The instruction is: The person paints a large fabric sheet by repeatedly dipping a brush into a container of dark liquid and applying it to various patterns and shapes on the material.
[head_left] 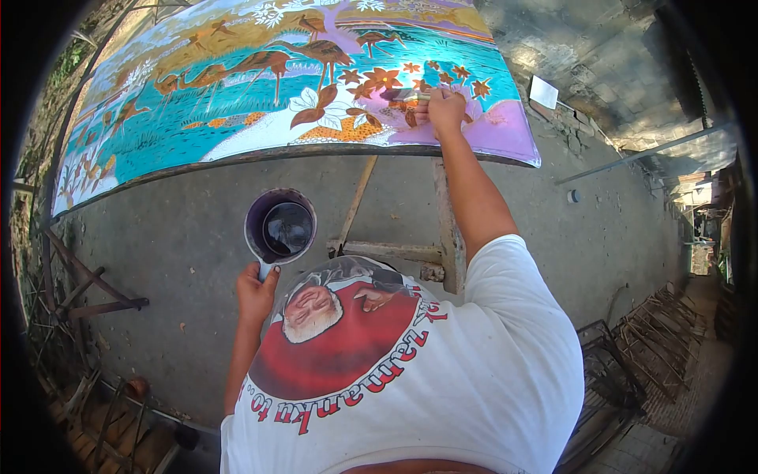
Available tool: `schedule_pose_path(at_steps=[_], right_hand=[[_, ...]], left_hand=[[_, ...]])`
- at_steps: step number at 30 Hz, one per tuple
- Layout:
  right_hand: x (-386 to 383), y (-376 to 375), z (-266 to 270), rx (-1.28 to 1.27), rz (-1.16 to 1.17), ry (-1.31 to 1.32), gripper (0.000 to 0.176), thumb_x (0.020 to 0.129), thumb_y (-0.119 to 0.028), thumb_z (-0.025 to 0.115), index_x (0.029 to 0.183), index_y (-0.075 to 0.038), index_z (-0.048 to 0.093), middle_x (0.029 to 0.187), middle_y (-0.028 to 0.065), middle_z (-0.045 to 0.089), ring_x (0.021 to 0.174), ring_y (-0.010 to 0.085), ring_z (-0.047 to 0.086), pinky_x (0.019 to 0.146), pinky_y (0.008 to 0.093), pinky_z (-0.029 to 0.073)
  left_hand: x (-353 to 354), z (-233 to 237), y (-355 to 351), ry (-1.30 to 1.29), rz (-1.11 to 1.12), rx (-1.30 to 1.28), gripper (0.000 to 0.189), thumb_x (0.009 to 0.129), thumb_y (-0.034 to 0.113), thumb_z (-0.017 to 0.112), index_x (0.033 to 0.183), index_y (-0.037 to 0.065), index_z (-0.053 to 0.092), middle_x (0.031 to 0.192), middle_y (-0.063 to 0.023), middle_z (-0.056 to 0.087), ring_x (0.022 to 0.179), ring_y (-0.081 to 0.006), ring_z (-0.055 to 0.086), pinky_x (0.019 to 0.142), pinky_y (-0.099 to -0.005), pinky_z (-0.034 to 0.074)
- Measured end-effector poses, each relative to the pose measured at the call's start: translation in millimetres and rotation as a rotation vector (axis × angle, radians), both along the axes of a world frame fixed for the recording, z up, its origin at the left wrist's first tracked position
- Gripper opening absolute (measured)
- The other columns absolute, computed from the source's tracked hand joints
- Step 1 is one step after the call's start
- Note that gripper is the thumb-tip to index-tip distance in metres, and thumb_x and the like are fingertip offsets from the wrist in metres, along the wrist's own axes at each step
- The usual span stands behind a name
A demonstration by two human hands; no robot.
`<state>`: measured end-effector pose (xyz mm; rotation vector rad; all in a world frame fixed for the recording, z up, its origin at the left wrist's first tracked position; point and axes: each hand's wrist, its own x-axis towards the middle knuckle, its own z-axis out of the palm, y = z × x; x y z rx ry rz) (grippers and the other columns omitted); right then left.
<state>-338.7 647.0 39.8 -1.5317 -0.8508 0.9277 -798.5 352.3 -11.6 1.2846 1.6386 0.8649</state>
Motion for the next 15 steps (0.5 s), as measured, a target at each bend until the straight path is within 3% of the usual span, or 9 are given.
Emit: schedule_pose_path(at_steps=[6,9,11,12,14,15], right_hand=[[-3.3,14.3,-15.7,0.096,-0.077,0.101,0.024,0.101,-0.016,0.057,0.103,0.006,0.068,0.076,0.0158,0.071,0.057,0.0227,0.069,0.050,0.0337,0.061],[13.1,54.0,-51.4,0.162,-0.155,-0.109,0.024,0.100,-0.017,0.058,0.105,0.006,0.067,0.078,0.0165,0.071,0.058,0.0226,0.070,0.052,0.0340,0.061],[28.5,72.3,-68.5,0.180,-0.133,-0.617,0.026,0.099,-0.019,0.060,0.102,0.006,0.067,0.079,0.0170,0.072,0.058,0.0218,0.070,0.051,0.0346,0.060],[25.2,68.7,-62.7,0.182,-0.134,-0.615,0.026,0.099,-0.019,0.060,0.102,0.006,0.067,0.079,0.0170,0.072,0.058,0.0218,0.070,0.051,0.0346,0.060],[13.4,47.7,-37.4,0.011,0.072,-0.189,0.029,0.099,-0.023,0.060,0.101,0.006,0.066,0.078,0.0171,0.071,0.059,0.0217,0.070,0.050,0.0342,0.059],[9.4,34.2,-20.7,0.011,0.075,-0.191,0.029,0.099,-0.023,0.060,0.101,0.006,0.066,0.078,0.0171,0.071,0.059,0.0217,0.070,0.050,0.0342,0.059]], left_hand=[[-6.9,-4.7,-2.1,-0.020,0.030,-0.018,0.030,0.091,0.015,0.075,0.071,0.004,0.056,0.062,0.0059,0.049,0.059,-0.0041,0.039,0.049,-0.0300,0.030],[-9.2,-6.2,-2.9,-0.026,0.044,-0.047,0.030,0.091,0.015,0.075,0.071,0.003,0.056,0.062,0.0058,0.048,0.059,-0.0042,0.039,0.049,-0.0299,0.031],[-11.5,-3.2,-1.1,-0.018,0.036,-0.034,0.028,0.091,0.015,0.075,0.072,0.003,0.057,0.062,0.0059,0.048,0.060,-0.0040,0.039,0.049,-0.0294,0.031],[-12.2,-2.7,-1.6,-0.016,0.036,-0.031,0.028,0.091,0.015,0.075,0.072,0.003,0.057,0.062,0.0059,0.048,0.060,-0.0040,0.039,0.049,-0.0294,0.031],[-10.9,-3.0,-3.8,0.045,0.034,0.000,0.027,0.091,0.015,0.075,0.073,0.003,0.058,0.062,0.0062,0.048,0.059,-0.0040,0.040,0.049,-0.0293,0.031],[-8.9,-1.7,-3.6,0.043,0.037,-0.001,0.027,0.091,0.015,0.075,0.073,0.003,0.058,0.062,0.0062,0.048,0.059,-0.0040,0.040,0.049,-0.0293,0.031]])
